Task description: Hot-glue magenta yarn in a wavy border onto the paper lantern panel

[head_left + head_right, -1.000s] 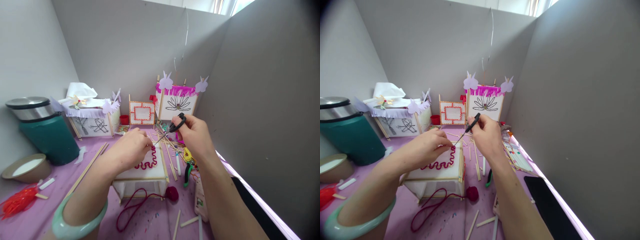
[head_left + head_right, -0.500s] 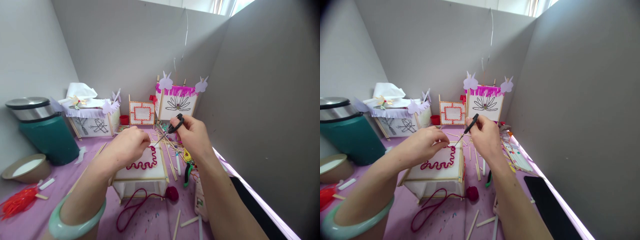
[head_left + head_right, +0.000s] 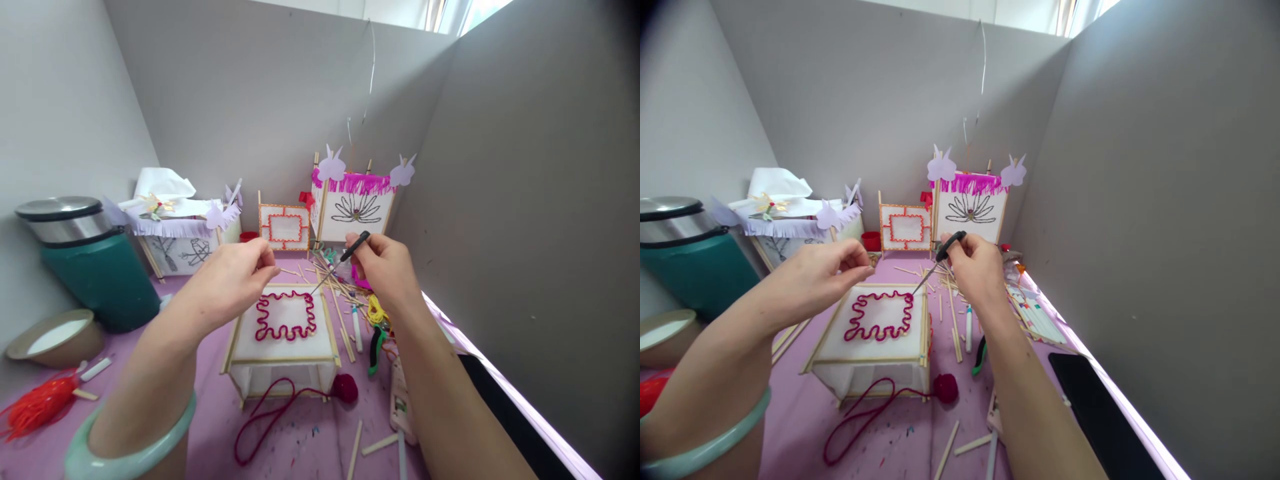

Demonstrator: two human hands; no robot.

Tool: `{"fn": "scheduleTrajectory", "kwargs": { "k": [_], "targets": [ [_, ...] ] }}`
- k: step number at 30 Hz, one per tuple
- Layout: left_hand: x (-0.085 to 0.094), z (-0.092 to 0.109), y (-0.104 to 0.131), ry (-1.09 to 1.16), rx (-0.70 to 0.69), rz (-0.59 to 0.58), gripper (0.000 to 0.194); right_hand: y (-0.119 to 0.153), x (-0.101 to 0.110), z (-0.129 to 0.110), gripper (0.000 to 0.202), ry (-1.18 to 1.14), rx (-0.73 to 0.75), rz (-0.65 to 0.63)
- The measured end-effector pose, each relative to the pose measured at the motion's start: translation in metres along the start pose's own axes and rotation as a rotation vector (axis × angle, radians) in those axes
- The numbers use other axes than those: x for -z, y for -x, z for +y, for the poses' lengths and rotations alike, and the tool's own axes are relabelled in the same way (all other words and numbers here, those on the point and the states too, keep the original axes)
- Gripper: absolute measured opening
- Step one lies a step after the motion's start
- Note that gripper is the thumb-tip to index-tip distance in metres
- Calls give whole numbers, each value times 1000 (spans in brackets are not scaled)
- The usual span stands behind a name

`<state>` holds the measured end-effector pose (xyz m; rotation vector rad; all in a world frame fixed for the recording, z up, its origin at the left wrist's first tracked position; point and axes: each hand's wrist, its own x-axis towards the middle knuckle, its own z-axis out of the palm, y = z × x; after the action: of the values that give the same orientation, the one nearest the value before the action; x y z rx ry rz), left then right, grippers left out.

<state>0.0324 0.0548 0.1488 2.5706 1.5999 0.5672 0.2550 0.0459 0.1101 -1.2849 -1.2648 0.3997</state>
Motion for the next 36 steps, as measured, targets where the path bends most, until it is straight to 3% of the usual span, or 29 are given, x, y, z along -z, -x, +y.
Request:
{"fn": "scheduleTrajectory", "kwargs": {
  "k": [7, 21, 36],
  "targets": [
    [-1, -1, 1, 11, -46, -28, 24, -5, 1, 10, 39, -56, -23, 17],
    [6, -2, 4, 25, -25, -64, 30, -6, 10, 1, 30, -163, -88, 15],
    [6, -2, 4, 20, -36, -92, 30, -3, -2, 4, 26, -175, -129, -20]
  ]
}}
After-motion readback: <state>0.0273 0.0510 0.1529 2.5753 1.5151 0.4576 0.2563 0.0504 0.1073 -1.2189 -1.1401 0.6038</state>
